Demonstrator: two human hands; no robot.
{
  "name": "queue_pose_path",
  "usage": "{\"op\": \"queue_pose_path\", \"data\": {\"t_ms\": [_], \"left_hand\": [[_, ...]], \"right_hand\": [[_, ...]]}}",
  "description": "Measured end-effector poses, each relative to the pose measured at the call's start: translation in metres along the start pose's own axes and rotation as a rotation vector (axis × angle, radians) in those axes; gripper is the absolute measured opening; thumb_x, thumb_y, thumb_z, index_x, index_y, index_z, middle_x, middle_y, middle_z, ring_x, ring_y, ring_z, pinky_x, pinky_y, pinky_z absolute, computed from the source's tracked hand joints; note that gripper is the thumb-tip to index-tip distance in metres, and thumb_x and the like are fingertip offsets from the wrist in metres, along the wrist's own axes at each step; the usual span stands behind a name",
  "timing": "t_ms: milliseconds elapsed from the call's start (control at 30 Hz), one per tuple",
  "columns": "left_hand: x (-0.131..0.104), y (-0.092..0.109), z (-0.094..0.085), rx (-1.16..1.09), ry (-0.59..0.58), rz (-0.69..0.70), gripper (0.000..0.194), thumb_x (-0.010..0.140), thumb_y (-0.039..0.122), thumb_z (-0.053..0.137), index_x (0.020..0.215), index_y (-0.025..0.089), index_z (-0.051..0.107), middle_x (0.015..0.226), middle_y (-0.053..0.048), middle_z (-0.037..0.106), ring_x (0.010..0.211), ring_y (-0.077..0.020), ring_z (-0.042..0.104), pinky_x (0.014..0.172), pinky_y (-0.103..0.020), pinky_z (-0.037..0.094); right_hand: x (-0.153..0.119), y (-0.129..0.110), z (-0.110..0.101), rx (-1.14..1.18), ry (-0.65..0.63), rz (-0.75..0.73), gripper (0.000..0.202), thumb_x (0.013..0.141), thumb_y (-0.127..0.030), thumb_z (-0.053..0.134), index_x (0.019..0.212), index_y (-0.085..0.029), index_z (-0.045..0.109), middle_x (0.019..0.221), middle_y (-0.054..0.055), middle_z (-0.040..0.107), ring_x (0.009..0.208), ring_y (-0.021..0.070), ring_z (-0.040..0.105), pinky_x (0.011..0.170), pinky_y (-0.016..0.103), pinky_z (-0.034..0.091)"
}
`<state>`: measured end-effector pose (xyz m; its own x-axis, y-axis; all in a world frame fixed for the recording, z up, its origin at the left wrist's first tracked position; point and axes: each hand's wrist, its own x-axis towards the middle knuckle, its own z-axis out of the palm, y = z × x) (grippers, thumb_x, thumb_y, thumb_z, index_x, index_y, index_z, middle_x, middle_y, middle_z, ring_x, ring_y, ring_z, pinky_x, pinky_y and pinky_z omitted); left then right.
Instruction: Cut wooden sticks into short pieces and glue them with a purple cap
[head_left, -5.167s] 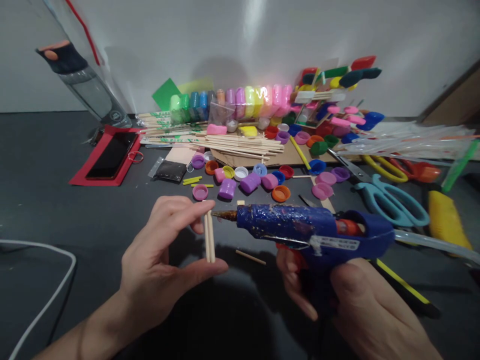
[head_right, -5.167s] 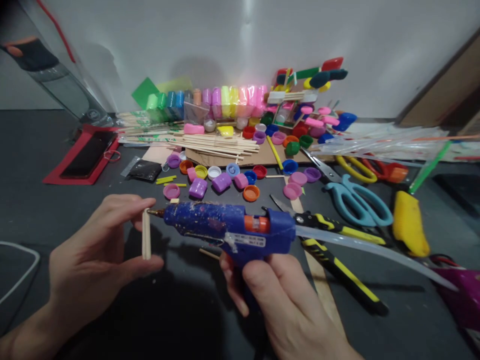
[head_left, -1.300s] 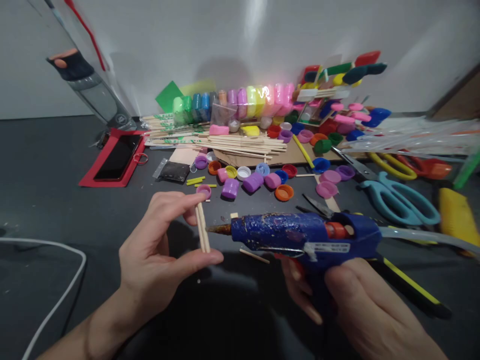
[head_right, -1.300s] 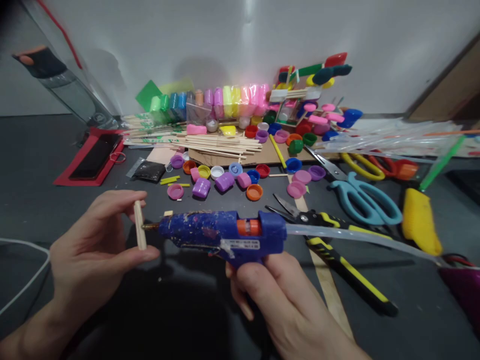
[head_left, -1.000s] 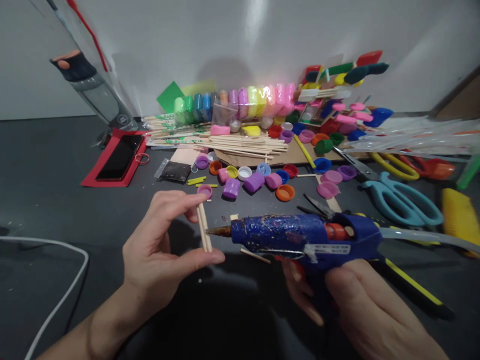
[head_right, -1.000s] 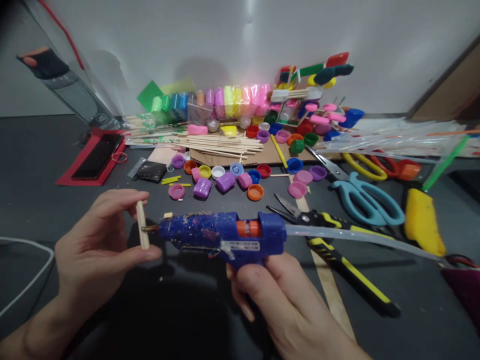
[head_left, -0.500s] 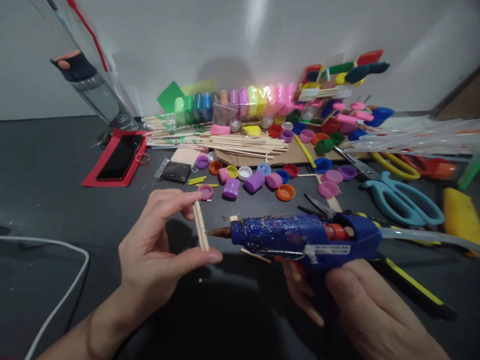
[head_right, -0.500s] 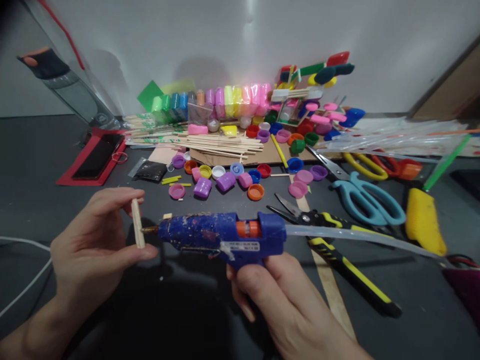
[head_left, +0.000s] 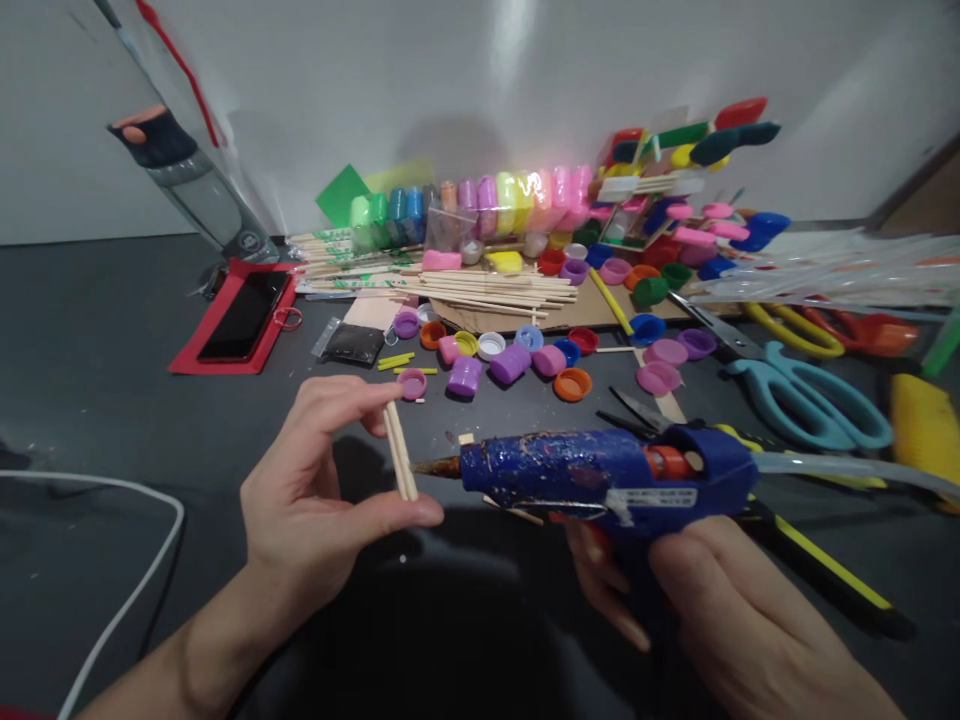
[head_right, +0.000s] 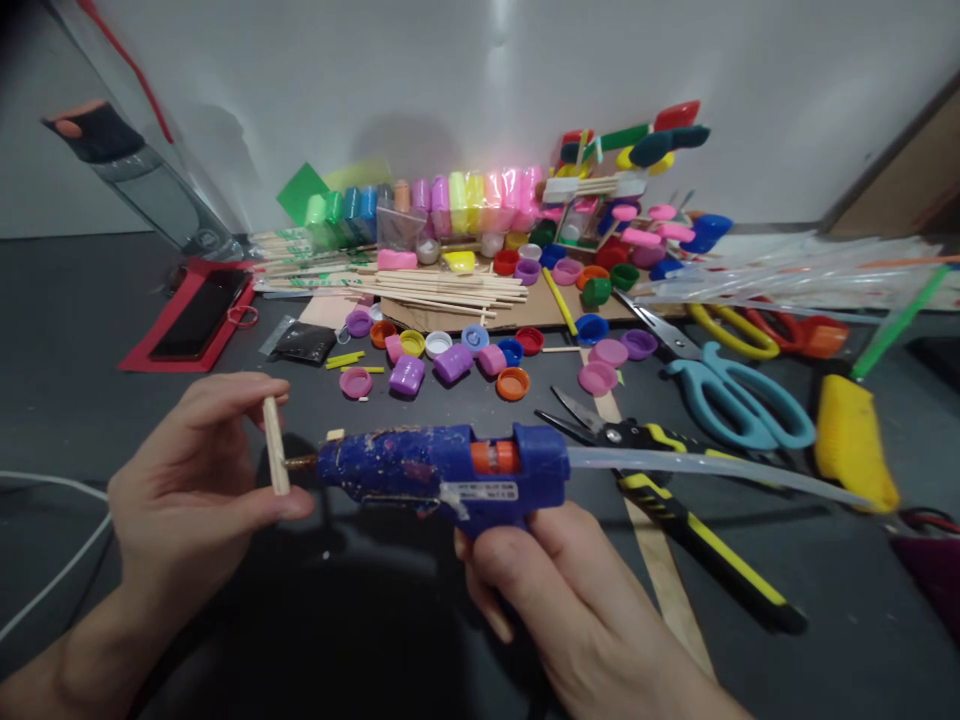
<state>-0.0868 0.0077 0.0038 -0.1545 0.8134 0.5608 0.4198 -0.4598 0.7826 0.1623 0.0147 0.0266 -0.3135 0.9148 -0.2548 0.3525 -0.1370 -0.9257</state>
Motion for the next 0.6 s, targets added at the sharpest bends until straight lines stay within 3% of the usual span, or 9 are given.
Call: {"op": "queue_pose_path", "data": {"t_ms": [133,233,400,600], "left_hand": [[0.0004,-0.0007,0.0006,0.002,0.016,0.026,0.06,0.061,0.025,0.089,0.118,0.034,0.07,0.094,-0.001,0.064,0.092,-0.0209,0.054,0.081,-0.033,0.045],[0.0004,-0.0017,0.0011,0.019,0.028,0.029,0.058,0.062,0.028,0.089,0.117,0.033,0.07,0.093,-0.002,0.064,0.092,-0.0216,0.054,0.081,-0.034,0.046],[0.0003,-0.0038,0.0003,0.014,0.034,0.046,0.06,0.061,0.03,0.09,0.117,0.033,0.07,0.091,-0.002,0.064,0.093,-0.0219,0.055,0.082,-0.034,0.047],[0.0022,-0.0034,0.0,0.003,0.039,0.069,0.063,0.057,0.035,0.092,0.116,0.032,0.07,0.091,-0.001,0.063,0.091,-0.0216,0.055,0.083,-0.035,0.046]], "right_hand": [[-0.0029,-0.0065,0.0036,0.015,0.102,0.104,0.066,0.078,-0.082,0.046,0.049,-0.024,0.058,0.058,0.004,0.065,0.056,0.0191,0.059,0.055,0.029,0.046],[-0.0039,-0.0064,0.0036,-0.004,0.103,0.135,0.067,0.076,-0.084,0.045,0.049,-0.024,0.059,0.058,0.003,0.064,0.056,0.0187,0.058,0.057,0.029,0.046],[-0.003,-0.001,0.0,-0.02,0.033,0.067,0.066,0.081,-0.08,0.043,0.054,-0.024,0.063,0.057,0.004,0.064,0.055,0.0189,0.059,0.054,0.029,0.046],[-0.0059,-0.0023,0.004,-0.048,0.14,0.079,0.064,0.078,-0.081,0.046,0.06,-0.025,0.07,0.062,0.004,0.067,0.056,0.0194,0.06,0.056,0.029,0.048]]}}
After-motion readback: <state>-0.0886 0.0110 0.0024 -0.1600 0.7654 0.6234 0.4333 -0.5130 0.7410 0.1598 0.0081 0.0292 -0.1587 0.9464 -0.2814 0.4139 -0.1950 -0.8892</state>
